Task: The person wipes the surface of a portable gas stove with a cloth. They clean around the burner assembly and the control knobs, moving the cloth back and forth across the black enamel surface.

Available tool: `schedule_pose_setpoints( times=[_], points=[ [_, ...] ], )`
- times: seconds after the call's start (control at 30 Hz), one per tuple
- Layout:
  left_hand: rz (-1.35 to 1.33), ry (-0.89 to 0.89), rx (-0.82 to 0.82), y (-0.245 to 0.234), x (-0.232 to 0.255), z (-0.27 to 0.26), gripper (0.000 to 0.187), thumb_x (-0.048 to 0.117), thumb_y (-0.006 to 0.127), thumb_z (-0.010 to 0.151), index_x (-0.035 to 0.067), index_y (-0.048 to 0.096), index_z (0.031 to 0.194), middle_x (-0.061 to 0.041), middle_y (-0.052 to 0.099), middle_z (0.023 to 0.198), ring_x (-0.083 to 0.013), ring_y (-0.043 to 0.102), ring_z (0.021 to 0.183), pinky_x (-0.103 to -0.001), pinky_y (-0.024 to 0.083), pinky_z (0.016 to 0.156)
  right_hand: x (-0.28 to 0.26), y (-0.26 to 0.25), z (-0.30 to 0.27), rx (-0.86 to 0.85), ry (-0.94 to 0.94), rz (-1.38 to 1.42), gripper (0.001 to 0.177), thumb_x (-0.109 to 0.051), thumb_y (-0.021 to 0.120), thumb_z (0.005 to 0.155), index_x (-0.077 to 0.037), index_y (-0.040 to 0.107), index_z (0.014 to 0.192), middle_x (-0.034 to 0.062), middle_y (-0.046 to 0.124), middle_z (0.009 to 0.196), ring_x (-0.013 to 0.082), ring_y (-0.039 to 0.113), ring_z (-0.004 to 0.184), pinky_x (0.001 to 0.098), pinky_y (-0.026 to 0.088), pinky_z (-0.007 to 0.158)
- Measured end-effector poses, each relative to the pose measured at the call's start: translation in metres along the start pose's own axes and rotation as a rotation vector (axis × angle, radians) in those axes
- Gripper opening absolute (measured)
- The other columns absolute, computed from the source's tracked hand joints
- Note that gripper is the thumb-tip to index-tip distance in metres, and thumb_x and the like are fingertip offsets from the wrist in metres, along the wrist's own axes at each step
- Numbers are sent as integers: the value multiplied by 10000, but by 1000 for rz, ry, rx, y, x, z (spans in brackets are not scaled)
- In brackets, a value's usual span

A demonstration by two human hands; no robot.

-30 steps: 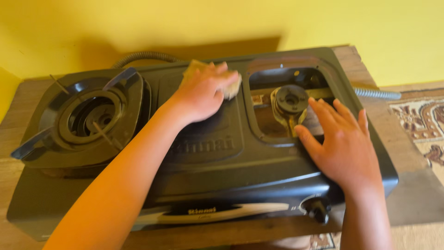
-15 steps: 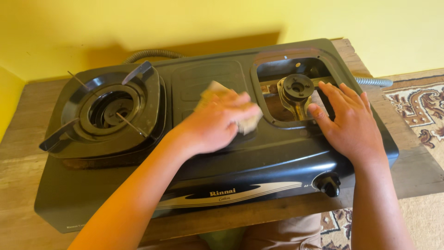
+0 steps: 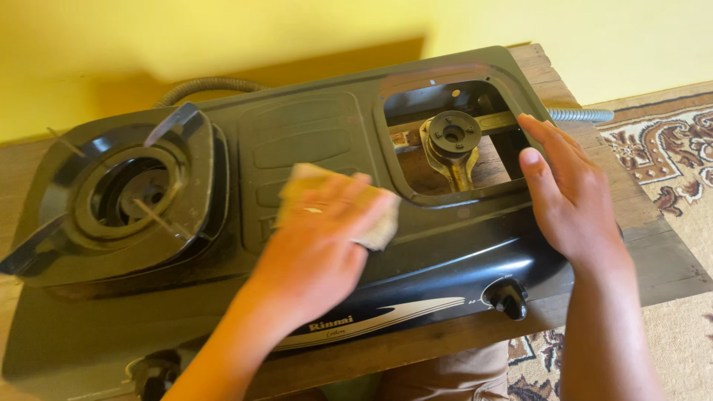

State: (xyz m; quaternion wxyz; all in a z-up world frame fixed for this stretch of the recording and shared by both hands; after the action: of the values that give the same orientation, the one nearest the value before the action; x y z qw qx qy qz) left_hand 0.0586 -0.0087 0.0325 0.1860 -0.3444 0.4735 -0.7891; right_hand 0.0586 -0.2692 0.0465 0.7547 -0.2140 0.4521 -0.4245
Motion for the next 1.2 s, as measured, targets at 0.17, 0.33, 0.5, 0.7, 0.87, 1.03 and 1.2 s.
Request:
schedule_pose_setpoints(
  times=[0.17,0.33,0.5,0.7,0.87,1.03,1.2],
  points=[
    [195,-226,59,2,11,-12,720,210,654,774,84,458,1454,-286,421,1488,-511,359,1356,-639,261,1077,16,-16,-16,-14,112,-135,584,-459,328,1147,-77,565,1519,244,666,1262,431,591,1245,489,381,1202],
    [-25,-35,91,55,94,21,779,329,666,779,61,459,1481,-305,426,1518,-508,374,1411,-651,240,1152,26,-19,-23,69,114,168,800,-626,233,1119,12,478,1536,254,601,1452,370,549,1408,440,383,1174],
    [-52,37,82,54,98,30,714,333,631,832,115,477,1494,-276,441,1542,-476,412,1422,-617,281,1159,46,-25,-28,92,112,382,875,-681,188,1106,23,389,1585,286,537,1543,393,435,1528,472,224,1302],
    [-83,63,-51,24,63,-18,773,236,618,840,10,371,1537,-365,325,1555,-551,329,1398,-623,260,1129,62,-31,-32,153,125,682,894,-714,204,1082,-4,335,1608,288,455,1624,394,324,1629,555,100,1338],
    [14,158,-84,34,66,-14,694,222,613,862,75,409,1509,-253,344,1589,-514,347,1420,-632,246,1124,59,-32,-33,178,93,661,903,-734,191,1078,-6,325,1596,293,442,1620,394,305,1623,559,74,1329],
    [-28,138,-36,88,120,33,691,264,608,901,68,404,1532,-250,331,1601,-505,342,1440,-661,230,1154,55,-30,-31,140,46,666,909,-752,186,1105,-8,320,1610,282,455,1621,377,298,1637,536,44,1387],
    [23,123,55,117,157,92,685,336,615,865,92,453,1485,-231,390,1580,-469,382,1461,-650,264,1173,50,-32,-28,73,86,732,959,-791,198,1029,-46,250,1631,281,373,1667,394,200,1653,556,-12,1315]
  ],
)
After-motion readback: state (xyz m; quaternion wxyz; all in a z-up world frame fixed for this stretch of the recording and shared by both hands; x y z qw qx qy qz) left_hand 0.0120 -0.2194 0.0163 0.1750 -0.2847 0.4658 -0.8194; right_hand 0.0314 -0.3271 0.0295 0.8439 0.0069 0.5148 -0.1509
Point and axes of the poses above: each hand's wrist, its own z-axis towards the middle knuckle, its own y-axis out of the palm, x = y × z, the point moved 9 cm from there along z, towards the middle knuckle
